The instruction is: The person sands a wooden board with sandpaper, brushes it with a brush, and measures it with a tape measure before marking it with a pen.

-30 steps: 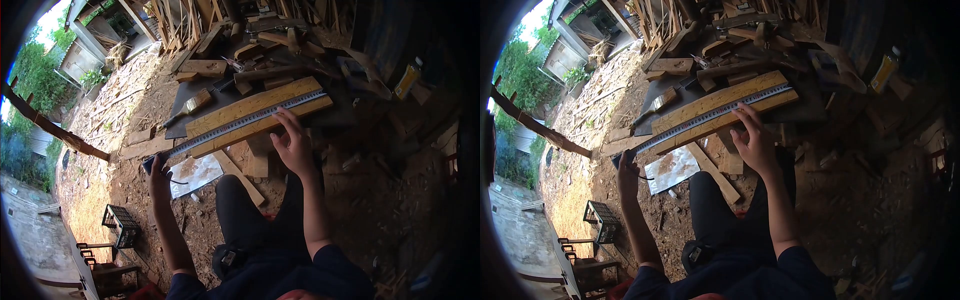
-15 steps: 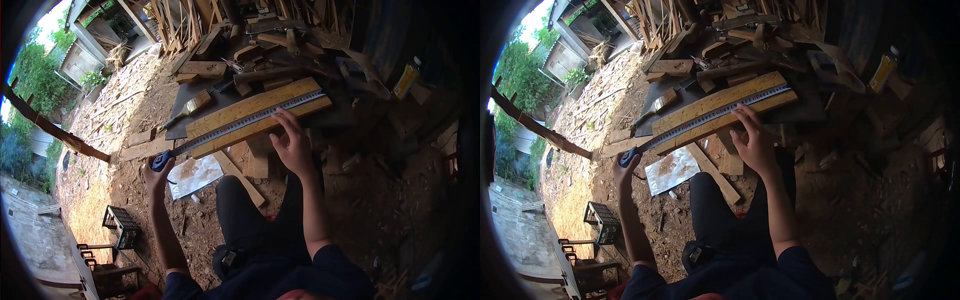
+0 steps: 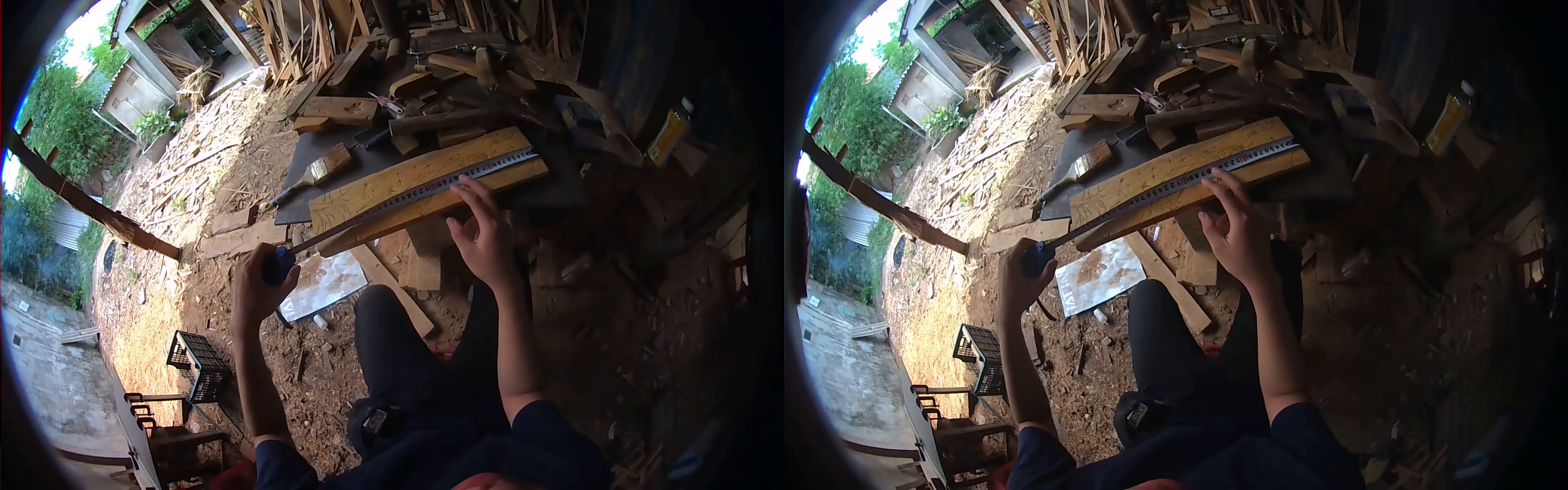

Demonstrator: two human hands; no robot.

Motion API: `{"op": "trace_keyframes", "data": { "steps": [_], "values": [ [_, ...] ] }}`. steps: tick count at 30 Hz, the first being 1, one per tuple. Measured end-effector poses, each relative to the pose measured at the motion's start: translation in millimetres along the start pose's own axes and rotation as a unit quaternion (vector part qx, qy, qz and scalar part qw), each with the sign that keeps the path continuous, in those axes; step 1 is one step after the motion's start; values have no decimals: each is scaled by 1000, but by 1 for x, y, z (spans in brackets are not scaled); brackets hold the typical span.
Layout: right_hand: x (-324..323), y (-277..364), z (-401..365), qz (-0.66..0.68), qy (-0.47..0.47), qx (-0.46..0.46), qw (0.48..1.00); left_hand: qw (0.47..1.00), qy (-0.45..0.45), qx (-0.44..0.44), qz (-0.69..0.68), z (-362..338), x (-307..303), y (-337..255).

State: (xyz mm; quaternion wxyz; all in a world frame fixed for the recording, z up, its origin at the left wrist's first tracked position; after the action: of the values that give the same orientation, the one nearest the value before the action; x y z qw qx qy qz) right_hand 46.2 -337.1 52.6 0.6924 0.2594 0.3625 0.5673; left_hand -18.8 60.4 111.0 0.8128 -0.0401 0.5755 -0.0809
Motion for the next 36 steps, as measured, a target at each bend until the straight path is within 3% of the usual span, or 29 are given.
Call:
{"op": "trace_keyframes", "data": {
  "steps": [5,8,11,17,20,29,36],
  "values": [
    [2,-4,-1,-2,0,14,1000,994,102,-33,17,2,0,-8],
    [2,-3,-1,0,-4,5,1000,996,86,0,-34,2,-6,-27],
    [0,0,0,-6,-10,-11,1000,981,184,-15,-60,-3,1,-30],
    [2,-1,-2,5,-9,13,1000,971,229,29,-58,-3,-14,-71],
    [2,0,-3,-1,-11,-7,1000,959,280,5,-40,-4,-3,-73],
    [8,-8,-6,-44,1,-5,999,988,138,68,-21,6,-8,-75],
    [11,-10,-8,-57,5,-11,998,986,152,15,-60,8,-1,-69]
  ]
}}
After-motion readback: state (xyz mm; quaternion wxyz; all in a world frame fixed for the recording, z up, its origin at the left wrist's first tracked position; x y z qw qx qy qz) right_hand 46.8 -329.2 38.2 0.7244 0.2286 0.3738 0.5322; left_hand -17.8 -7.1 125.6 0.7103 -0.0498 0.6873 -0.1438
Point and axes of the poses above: each hand's wrist, its own z-axis towards the middle knuckle, its own x-axis out of the palm, y = z × x, the point moved 10 cm from there along z, towards the middle knuckle, and after that the axes turned 11 degrees about z, right-handed, at the moved point
